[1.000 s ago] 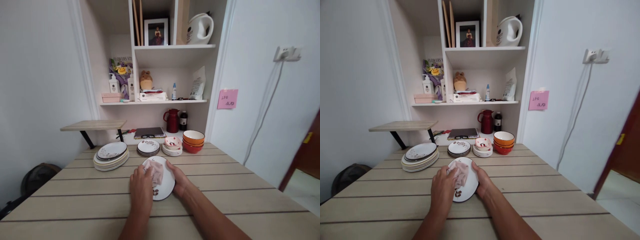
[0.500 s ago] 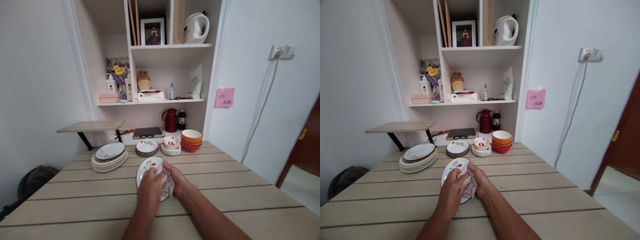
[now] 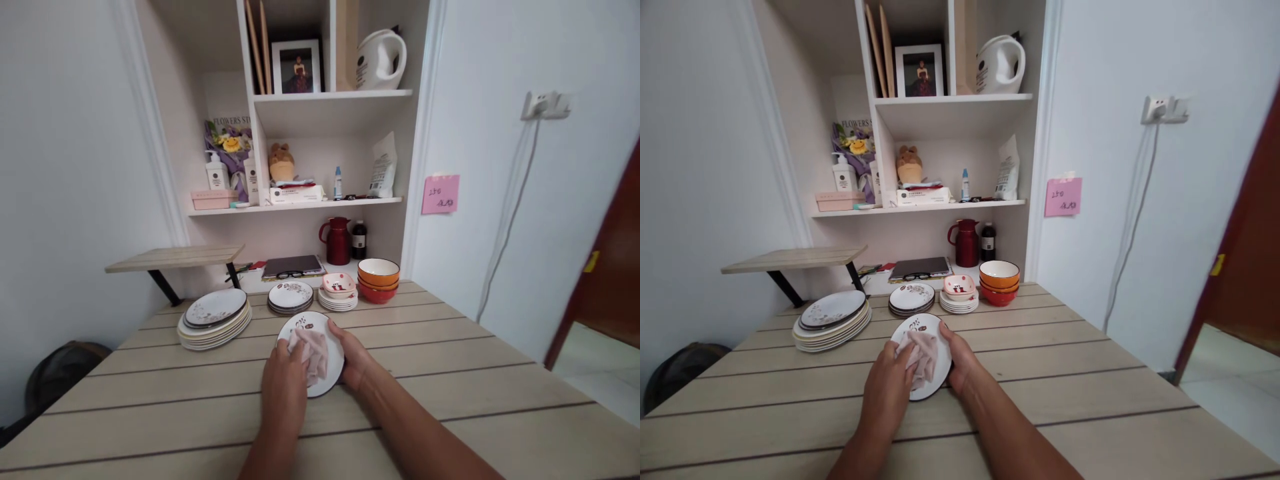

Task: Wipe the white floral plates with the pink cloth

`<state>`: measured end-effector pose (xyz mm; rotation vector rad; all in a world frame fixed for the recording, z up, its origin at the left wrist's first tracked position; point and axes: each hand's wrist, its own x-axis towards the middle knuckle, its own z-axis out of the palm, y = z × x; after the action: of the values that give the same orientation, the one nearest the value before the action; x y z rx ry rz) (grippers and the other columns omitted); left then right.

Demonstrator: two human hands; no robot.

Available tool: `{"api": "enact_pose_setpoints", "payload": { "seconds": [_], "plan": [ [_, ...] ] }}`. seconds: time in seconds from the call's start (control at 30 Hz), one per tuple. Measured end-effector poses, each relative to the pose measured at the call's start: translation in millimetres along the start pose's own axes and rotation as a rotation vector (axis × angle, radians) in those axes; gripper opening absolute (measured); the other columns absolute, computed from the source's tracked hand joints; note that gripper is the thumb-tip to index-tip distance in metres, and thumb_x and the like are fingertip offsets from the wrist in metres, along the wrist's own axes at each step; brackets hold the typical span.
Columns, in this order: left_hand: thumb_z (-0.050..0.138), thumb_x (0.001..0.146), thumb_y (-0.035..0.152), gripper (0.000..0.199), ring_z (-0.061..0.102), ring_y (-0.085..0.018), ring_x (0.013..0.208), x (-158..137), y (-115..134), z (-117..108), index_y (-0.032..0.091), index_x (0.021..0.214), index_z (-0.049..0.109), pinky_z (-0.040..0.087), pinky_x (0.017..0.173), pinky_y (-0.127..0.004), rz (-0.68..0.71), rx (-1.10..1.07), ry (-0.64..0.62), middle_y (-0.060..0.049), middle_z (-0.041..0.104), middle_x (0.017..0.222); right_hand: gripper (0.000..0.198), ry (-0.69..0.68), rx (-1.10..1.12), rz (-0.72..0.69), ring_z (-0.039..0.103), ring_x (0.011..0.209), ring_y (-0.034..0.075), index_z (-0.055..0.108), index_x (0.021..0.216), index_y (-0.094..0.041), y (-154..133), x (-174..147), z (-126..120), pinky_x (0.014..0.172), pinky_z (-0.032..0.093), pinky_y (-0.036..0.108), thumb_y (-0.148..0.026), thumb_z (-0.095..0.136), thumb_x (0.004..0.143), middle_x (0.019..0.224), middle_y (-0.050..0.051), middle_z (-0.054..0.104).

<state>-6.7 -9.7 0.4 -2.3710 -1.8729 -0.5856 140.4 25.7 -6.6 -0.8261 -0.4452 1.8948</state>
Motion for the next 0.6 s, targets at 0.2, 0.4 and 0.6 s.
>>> {"api": "enact_pose_setpoints", "payload": {
  "seconds": [0.2,0.4,0.6],
  "plan": [
    [0.051,0.084,0.016,0.044,0.054,-0.021,0.107,-6,11,10,0.028,0.126,0.058,0.04,0.092,-0.029,0.099,-0.164,-0.065,-0.006,0.053,0.121,0.051,0.054,0.005,0.01,0.07,0.074,0.025,0.063,0.101,-0.01,-5,0,-4,0.08,0.051,0.039,-0.056,0.05,0.086,0.081,0.014,0.075],
    [0.053,0.082,0.014,0.048,0.049,-0.021,0.115,-6,8,18,0.032,0.126,0.059,0.038,0.098,-0.03,0.124,-0.233,0.027,-0.005,0.052,0.126,0.051,0.047,-0.048,0.023,0.07,0.071,0.026,0.064,0.097,-0.009,-3,-4,-1,0.077,0.053,0.04,-0.057,0.052,0.084,0.081,0.014,0.075],
    [0.057,0.085,0.019,0.045,0.048,-0.024,0.118,-1,-1,9,0.038,0.126,0.057,0.038,0.092,-0.036,0.007,-0.079,0.039,-0.005,0.052,0.13,0.052,0.032,-0.039,-0.014,0.071,0.08,0.026,0.064,0.106,-0.008,-2,-5,3,0.088,0.05,0.042,-0.054,0.05,0.087,0.09,0.015,0.075]
  ]
}}
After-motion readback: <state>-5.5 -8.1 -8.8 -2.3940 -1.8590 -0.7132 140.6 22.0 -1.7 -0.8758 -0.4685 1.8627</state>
